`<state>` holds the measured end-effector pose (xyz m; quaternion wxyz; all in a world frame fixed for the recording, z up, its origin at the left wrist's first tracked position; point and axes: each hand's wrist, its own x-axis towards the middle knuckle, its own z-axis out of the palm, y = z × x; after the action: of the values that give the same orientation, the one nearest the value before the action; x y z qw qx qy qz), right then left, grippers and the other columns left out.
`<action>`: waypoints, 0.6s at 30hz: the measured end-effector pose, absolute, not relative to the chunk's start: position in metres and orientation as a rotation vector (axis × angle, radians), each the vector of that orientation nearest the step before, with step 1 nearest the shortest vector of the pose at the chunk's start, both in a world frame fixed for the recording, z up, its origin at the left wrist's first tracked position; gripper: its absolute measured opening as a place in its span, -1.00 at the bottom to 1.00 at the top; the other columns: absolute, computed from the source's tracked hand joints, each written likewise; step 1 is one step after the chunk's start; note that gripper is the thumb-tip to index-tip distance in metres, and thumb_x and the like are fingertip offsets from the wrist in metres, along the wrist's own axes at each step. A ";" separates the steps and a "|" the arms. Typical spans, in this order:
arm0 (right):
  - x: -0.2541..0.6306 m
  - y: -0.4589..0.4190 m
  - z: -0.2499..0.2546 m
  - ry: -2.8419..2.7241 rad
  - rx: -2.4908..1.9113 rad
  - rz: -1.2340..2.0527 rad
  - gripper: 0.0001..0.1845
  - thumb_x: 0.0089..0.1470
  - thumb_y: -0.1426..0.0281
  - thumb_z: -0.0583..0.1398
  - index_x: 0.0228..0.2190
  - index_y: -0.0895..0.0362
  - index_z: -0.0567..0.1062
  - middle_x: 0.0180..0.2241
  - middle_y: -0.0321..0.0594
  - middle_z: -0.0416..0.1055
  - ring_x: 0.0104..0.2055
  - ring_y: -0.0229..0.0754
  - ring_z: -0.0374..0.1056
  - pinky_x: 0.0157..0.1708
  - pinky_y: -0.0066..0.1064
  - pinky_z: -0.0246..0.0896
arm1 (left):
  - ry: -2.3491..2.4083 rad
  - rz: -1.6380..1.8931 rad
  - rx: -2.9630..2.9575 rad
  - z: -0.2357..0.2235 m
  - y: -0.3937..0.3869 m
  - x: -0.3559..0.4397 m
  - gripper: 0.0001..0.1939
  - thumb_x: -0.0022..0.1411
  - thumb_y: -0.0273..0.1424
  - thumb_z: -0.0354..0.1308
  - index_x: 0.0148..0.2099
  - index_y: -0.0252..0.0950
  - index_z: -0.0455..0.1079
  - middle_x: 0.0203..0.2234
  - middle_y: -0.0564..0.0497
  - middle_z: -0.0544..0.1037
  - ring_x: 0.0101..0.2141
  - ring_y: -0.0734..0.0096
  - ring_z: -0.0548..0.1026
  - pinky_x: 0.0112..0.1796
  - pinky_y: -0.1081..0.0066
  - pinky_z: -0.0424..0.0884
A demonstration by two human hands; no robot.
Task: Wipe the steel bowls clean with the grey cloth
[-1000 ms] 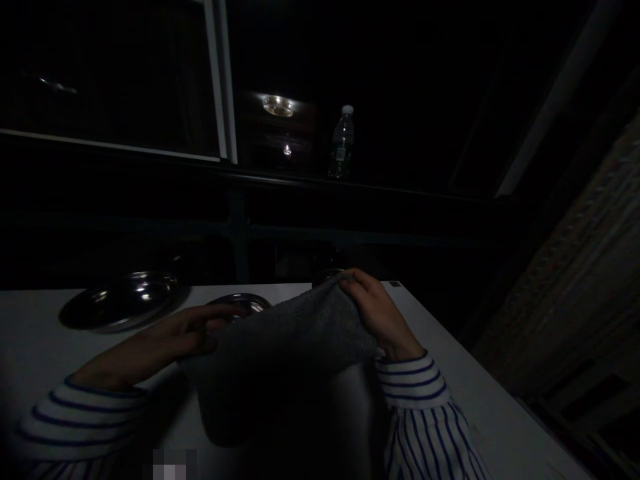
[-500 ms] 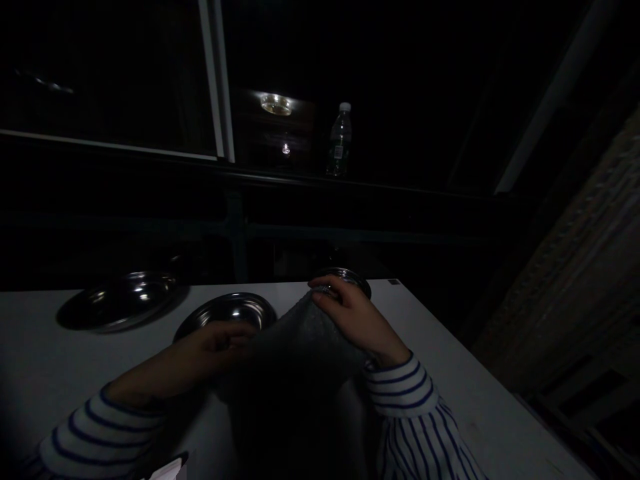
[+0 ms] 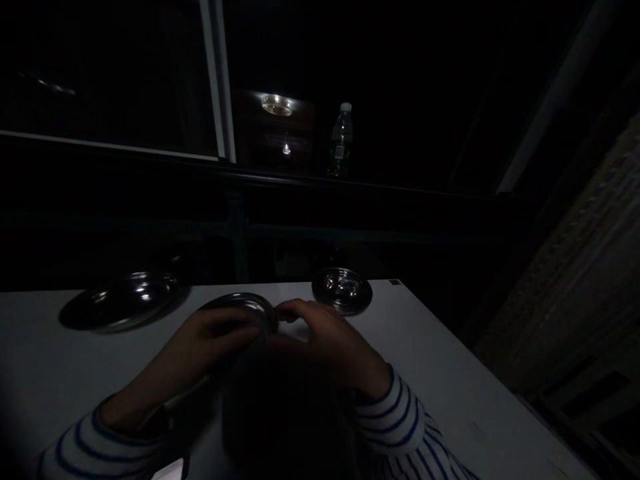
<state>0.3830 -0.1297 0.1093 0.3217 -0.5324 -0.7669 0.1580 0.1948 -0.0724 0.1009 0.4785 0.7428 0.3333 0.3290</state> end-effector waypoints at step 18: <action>0.381 -0.121 0.102 -1.944 -1.346 0.046 -0.62 0.11 0.33 0.04 -0.01 0.05 0.30 -0.12 -0.15 0.34 -0.07 -0.16 0.25 -0.06 -0.28 0.15 | 0.777 0.603 1.593 0.089 -0.064 0.190 -0.67 0.03 -0.19 0.11 -0.25 -0.34 0.37 -0.41 0.00 0.53 -0.38 0.31 0.49 -0.38 0.40 0.35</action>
<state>0.3809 -0.1211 0.1021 0.3785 -0.5266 -0.7609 0.0180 0.1902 -0.0637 0.0890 0.5930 0.6852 0.3340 0.2594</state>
